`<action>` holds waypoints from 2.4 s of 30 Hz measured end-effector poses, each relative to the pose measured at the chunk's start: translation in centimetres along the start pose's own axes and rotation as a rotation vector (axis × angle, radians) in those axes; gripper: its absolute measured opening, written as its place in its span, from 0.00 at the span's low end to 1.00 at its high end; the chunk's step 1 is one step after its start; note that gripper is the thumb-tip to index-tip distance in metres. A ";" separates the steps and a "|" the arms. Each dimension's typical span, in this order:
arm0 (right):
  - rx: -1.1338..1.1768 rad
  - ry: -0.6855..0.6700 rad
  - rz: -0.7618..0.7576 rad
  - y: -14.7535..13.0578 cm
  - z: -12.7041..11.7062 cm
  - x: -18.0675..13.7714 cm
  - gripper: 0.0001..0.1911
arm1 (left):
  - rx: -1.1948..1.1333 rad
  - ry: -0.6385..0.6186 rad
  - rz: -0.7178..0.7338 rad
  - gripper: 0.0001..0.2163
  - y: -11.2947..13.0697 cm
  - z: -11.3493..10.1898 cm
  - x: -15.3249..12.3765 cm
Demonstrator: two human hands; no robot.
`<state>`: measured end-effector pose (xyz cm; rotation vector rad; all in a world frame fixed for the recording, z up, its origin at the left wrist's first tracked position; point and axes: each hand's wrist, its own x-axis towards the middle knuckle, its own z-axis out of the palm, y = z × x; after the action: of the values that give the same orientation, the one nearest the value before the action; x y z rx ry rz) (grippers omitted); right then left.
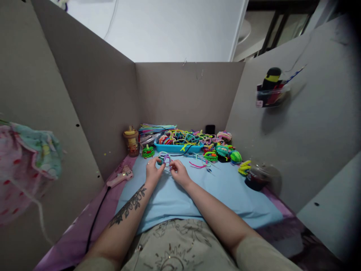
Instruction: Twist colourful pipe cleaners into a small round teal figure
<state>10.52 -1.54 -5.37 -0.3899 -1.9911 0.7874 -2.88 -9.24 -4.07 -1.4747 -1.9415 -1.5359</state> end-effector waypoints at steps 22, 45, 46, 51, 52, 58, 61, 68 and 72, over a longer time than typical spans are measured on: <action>-0.014 0.144 0.186 0.1 -0.2 0.3 0.12 | 0.057 -0.014 0.003 0.07 0.1 -0.1 0.1; -0.198 0.016 -0.070 0.0 0.1 -0.2 0.21 | -0.047 -0.033 -0.070 0.14 0.1 0.1 -0.3; -0.181 -0.001 -0.079 0.0 0.1 -0.2 0.22 | -0.048 -0.022 -0.066 0.14 0.1 0.1 -0.3; -0.092 -0.061 -0.072 0.5 0.2 -0.2 0.26 | -0.068 0.009 -0.053 0.14 0.0 0.0 -0.2; -0.067 -0.070 -0.061 0.7 0.2 -0.2 0.26 | -0.069 0.011 -0.048 0.14 -0.1 0.0 -0.2; 0.179 -0.167 0.179 0.9 0.1 0.2 0.26 | -0.025 0.020 0.008 0.13 -0.5 0.0 -0.1; 0.375 -0.184 0.302 0.5 -0.1 0.3 0.24 | 0.056 0.019 0.030 0.12 -0.7 0.1 0.0; 0.918 -0.170 0.486 -0.4 -1.3 0.8 0.11 | 0.265 -0.081 0.111 0.14 0.3 -0.1 -0.2; 0.857 -0.063 0.473 0.2 -1.7 1.1 0.11 | 0.206 -0.101 0.067 0.15 0.4 0.1 -0.3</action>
<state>11.37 -0.17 -4.19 -0.3161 -1.4340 1.8570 -2.41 -9.34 -4.08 -1.5373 -2.0147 -1.2139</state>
